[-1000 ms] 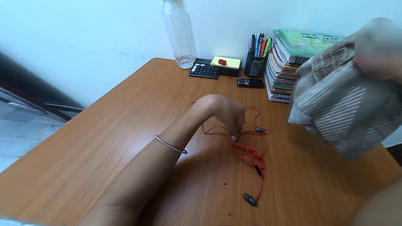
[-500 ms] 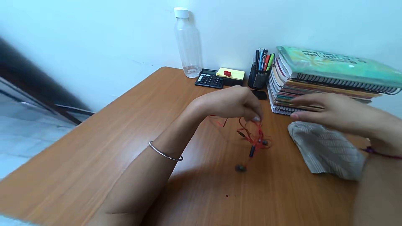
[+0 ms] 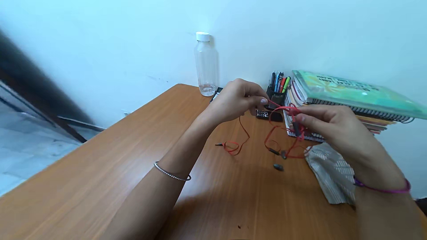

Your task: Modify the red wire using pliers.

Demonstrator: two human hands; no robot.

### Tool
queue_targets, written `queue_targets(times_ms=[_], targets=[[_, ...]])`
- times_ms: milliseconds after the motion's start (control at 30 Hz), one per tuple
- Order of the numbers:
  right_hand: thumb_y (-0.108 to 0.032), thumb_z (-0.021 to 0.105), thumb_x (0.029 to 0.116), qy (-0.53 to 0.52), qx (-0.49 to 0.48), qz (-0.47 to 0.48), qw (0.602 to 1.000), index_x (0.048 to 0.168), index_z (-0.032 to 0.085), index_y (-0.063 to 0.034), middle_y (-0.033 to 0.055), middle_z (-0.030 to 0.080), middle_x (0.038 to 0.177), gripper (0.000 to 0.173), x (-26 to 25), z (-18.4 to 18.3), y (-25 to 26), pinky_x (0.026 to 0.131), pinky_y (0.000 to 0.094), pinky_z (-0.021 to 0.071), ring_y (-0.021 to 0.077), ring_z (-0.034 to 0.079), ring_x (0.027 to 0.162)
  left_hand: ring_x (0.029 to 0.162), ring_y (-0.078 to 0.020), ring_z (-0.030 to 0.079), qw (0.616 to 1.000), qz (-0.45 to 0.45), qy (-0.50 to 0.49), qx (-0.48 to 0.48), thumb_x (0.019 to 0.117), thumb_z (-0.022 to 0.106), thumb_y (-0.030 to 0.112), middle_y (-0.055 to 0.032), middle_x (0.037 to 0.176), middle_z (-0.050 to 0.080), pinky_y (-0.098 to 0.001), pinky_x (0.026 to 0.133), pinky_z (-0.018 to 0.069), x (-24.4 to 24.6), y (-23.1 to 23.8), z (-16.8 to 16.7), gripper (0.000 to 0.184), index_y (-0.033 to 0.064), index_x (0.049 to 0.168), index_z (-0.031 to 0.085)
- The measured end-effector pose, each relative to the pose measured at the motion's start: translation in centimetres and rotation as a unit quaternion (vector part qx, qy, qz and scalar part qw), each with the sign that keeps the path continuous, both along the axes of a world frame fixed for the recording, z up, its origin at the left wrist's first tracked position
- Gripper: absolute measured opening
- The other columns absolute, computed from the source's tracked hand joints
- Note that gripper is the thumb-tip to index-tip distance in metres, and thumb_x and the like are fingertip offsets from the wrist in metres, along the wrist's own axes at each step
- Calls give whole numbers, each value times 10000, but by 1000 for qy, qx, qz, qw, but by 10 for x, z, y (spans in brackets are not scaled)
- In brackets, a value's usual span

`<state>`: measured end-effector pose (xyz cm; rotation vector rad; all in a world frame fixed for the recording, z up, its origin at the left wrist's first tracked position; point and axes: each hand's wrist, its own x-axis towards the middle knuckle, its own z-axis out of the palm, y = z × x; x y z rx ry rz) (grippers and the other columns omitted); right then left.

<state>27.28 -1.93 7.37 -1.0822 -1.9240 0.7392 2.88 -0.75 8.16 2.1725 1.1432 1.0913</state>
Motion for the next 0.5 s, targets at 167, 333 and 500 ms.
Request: queue_targets(times_ms=[167, 333, 500], targets=[[-44, 629, 985, 86, 18, -42, 995, 1066, 736, -57, -43, 713, 821, 134, 8, 6, 0, 582, 150, 519, -8, 626, 644, 522, 14, 532, 999, 19, 15, -29, 1023, 590, 67, 10, 781, 700, -142, 493, 442, -7, 1, 3, 150, 21, 971, 723], [-29, 586, 1004, 172, -8, -52, 984, 1055, 706, -76, -25, 703, 931, 139, 15, 9, 1, 559, 134, 502, 0, 592, 628, 549, -46, 543, 981, 40, 155, -107, 1044, 575, 116, -22, 804, 703, -218, 533, 457, -10, 4, 1, 184, 29, 1008, 733], [-30, 548, 1022, 233, -28, -13, 972, 1027, 681, -97, -30, 688, 920, 150, 10, 10, -3, 542, 113, 494, -12, 582, 618, 1031, -292, 667, 956, 48, 250, -148, 1058, 575, 199, -139, 1133, 709, -543, 925, 497, -1, -1, 2, 257, 59, 1222, 716]])
